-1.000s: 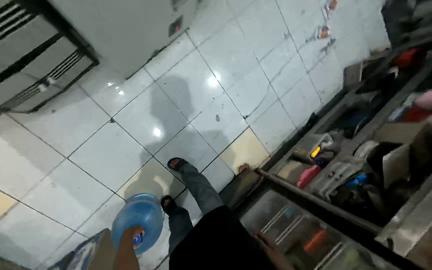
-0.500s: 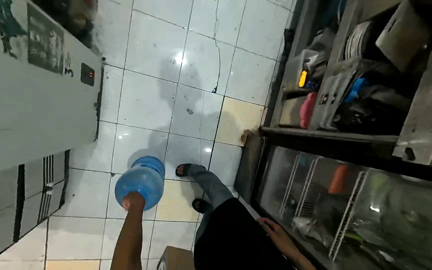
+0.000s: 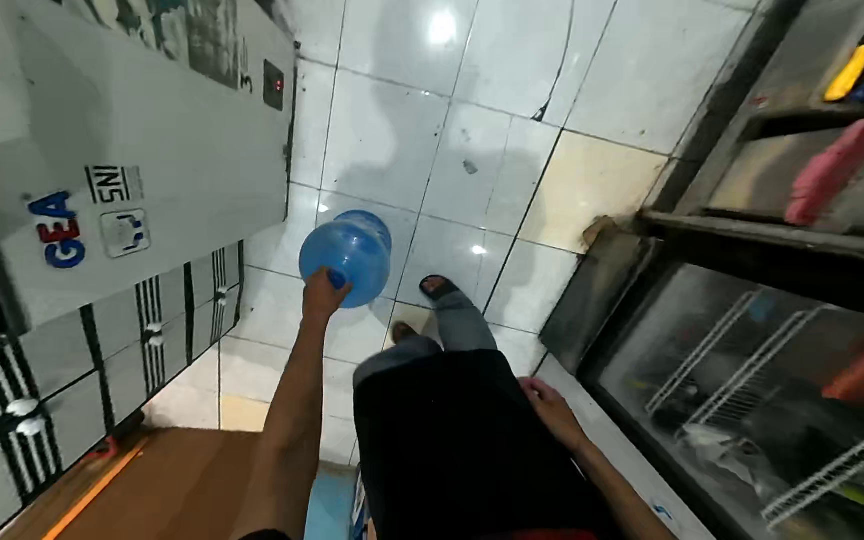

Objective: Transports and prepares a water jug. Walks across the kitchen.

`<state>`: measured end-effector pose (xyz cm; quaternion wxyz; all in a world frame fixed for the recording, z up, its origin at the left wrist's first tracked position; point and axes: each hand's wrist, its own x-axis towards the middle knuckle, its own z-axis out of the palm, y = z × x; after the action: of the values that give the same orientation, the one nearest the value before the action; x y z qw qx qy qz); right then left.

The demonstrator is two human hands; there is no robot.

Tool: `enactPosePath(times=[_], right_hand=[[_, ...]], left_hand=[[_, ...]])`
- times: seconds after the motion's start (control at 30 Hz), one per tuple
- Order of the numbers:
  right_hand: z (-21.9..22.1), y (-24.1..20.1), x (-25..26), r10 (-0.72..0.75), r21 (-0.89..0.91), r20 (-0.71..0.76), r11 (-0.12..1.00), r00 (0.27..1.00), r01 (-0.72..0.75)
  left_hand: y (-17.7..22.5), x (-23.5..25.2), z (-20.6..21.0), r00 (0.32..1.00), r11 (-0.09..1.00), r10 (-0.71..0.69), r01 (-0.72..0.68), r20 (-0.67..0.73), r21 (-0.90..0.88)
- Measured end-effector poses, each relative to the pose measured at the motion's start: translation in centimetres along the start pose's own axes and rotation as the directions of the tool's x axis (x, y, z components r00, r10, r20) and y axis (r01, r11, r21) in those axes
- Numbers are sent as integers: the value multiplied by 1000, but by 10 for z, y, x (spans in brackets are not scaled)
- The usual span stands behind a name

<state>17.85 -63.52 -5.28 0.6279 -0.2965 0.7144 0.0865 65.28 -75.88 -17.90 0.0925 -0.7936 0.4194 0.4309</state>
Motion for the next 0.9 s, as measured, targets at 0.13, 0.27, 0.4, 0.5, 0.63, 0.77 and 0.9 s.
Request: enactPosePath(times=[0.13, 0.27, 0.4, 0.5, 0.63, 0.77, 0.9], right_hand=[[38, -87, 41, -91, -255, 41, 962, 995, 99], [92, -188, 78, -164, -273, 206, 937, 965, 217], [159, -285, 134, -265, -324, 268, 881, 926, 346], [219, -305, 148, -192, -411, 344, 849, 919, 331], [269, -337, 172, -72, -495, 295, 841, 953, 217], [271, -334, 171, -80, -526, 302, 817, 950, 237], [258, -337, 178, -130, -525, 401, 779, 907, 344]], left_hand=[[-27, -23, 5, 991, 870, -102, 46, -87, -492], [-38, -18, -2, 989, 755, -141, 136, 44, -641], [-37, 27, -33, 988, 890, 35, 37, 148, -455], [-50, 11, -40, 959, 922, 33, 80, 283, -379], [-44, 42, -53, 936, 924, 44, 94, 349, -370], [-47, 53, -53, 897, 927, 37, 134, 440, -351], [-36, 57, -67, 862, 952, 13, 145, 506, -271]])
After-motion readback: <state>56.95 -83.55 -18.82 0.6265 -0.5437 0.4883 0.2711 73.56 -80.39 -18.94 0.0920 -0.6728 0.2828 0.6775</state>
